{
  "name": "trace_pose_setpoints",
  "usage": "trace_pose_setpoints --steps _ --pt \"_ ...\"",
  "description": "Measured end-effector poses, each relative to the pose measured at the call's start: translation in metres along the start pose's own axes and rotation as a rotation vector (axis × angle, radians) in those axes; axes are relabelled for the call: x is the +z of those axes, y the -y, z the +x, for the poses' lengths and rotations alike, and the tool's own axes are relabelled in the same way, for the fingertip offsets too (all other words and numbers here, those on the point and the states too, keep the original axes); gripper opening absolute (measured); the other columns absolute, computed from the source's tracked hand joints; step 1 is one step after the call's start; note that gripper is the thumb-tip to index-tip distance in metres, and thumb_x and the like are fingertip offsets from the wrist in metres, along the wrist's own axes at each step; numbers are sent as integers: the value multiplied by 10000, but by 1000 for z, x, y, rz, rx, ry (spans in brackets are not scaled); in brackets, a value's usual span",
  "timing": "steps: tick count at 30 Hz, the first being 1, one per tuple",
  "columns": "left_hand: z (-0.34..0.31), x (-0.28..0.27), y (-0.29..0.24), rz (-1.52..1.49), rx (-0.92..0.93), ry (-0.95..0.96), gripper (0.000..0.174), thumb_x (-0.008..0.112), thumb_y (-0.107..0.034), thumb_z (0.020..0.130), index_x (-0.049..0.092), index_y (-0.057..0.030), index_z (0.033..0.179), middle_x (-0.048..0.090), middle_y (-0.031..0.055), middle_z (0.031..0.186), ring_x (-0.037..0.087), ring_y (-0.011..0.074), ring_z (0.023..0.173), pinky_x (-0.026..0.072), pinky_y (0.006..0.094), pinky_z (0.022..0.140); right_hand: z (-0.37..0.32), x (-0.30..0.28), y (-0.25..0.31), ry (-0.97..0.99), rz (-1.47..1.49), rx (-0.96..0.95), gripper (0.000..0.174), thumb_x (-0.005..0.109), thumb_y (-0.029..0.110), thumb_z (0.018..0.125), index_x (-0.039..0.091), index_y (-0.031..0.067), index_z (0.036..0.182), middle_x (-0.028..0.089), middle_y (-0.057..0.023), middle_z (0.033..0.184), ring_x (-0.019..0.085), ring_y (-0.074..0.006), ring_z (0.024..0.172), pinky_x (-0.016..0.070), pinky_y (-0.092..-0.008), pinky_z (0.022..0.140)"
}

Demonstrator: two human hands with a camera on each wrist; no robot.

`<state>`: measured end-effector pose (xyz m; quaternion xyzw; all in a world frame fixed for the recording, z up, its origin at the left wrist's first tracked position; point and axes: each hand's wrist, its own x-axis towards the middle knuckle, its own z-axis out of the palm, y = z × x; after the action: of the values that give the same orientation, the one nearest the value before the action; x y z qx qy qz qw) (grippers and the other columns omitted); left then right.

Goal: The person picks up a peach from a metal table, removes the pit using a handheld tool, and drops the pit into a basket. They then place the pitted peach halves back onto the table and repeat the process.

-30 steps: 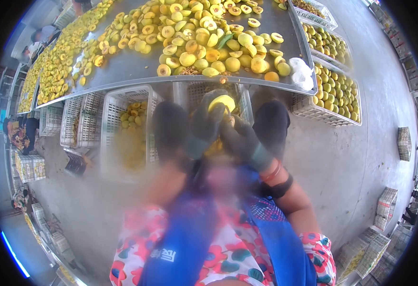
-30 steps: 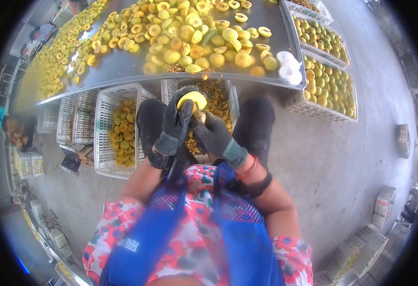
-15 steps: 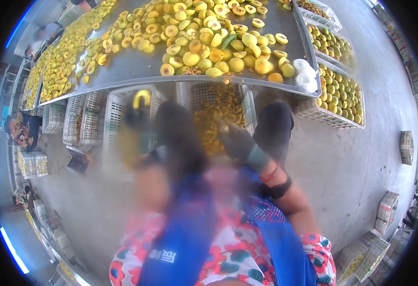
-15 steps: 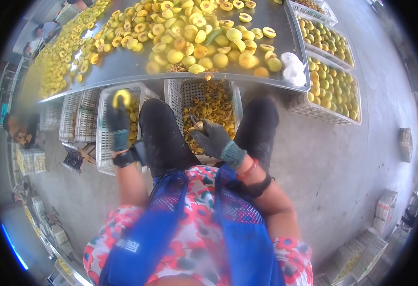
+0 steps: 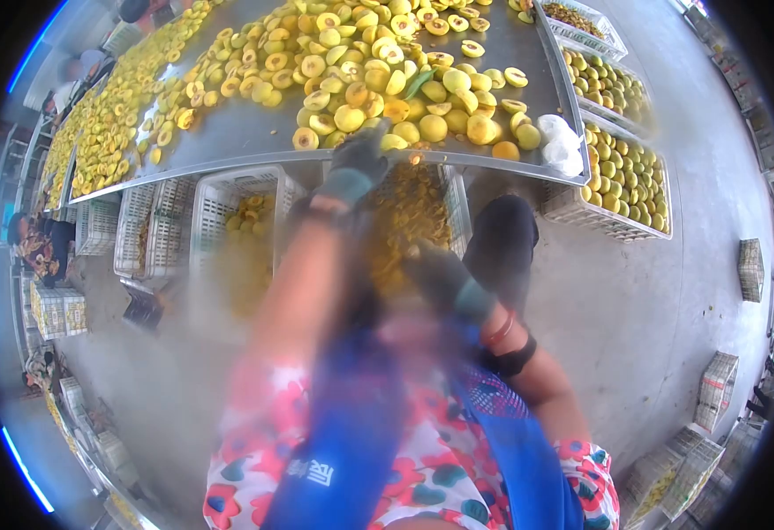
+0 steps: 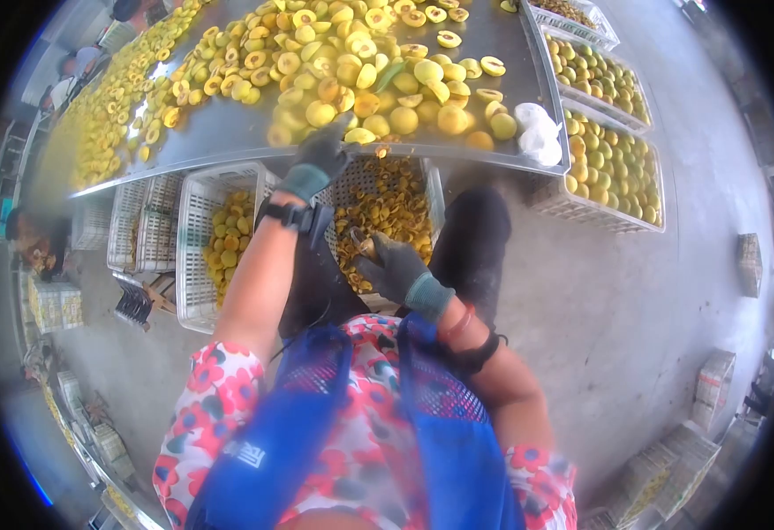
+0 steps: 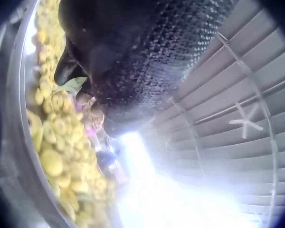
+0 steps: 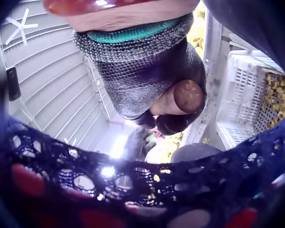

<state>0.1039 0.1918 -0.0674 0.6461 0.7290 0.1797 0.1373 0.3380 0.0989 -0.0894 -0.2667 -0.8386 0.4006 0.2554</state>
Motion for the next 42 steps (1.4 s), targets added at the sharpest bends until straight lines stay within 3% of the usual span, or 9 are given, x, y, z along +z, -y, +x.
trace_pose_setpoints --steps 3,10,13,16,22,26,30,36,42 --pt "21 21 -7 355 43 72 478 599 -309 844 485 -182 1291 580 153 1155 567 326 1054 444 420 922 -8 -13 7 40 34 83 293 625 234 836 521 -27 923 601 -224 717 610 -386 686 458 -429 605" --pt "52 27 22 218 -212 215 381 515 -275 867 496 -133 1221 578 159 1165 546 302 1105 441 416 911 -19 -17 0 4 66 124 277 618 240 846 493 -3 891 596 -227 716 602 -399 696 456 -433 605" --pt "39 34 40 160 -113 -8 377 549 -241 847 510 -107 1197 602 176 1116 563 304 1075 450 422 895 -13 -19 8 22 37 115 273 613 242 852 496 -4 881 598 -230 730 601 -399 698 457 -432 610" --pt "33 40 47 -70 -93 -161 375 579 -236 834 514 -90 1173 612 180 1088 580 330 1029 457 429 869 -10 -19 9 33 34 124 274 608 247 857 503 -6 873 598 -230 743 603 -395 699 456 -428 615" --pt "-20 -2 -1 -721 -171 -159 397 640 -213 822 501 -36 1148 613 108 1001 597 186 865 494 320 711 -6 -31 19 -48 104 154 271 620 238 853 527 -10 912 595 -228 741 610 -381 692 453 -408 600" --pt "-71 -21 -38 -1104 -110 -126 391 628 -174 876 505 1 1203 584 72 1098 556 132 951 466 269 834 11 -33 36 -139 301 373 279 635 228 842 532 -14 937 594 -228 728 604 -391 671 448 -414 576" --pt "-108 -16 -37 -779 69 -121 376 576 -185 912 502 -15 1239 595 72 1105 552 123 962 459 256 828 24 -32 35 -252 -20 -38 288 635 198 832 516 -12 990 601 -229 730 597 -408 669 458 -431 571" --pt "-130 -38 -78 -908 16 -164 372 502 -318 952 503 -76 1234 617 87 1070 587 154 931 473 277 779 25 -20 45 -295 -130 -8 280 619 135 827 493 4 1040 618 -212 751 608 -401 693 474 -429 571" --pt "-131 -37 -86 -921 115 -285 317 490 -159 958 492 10 1226 615 123 1108 584 171 992 459 297 871 28 -24 60 -371 103 35 246 608 103 833 496 12 1031 627 -199 755 618 -388 702 472 -416 564"
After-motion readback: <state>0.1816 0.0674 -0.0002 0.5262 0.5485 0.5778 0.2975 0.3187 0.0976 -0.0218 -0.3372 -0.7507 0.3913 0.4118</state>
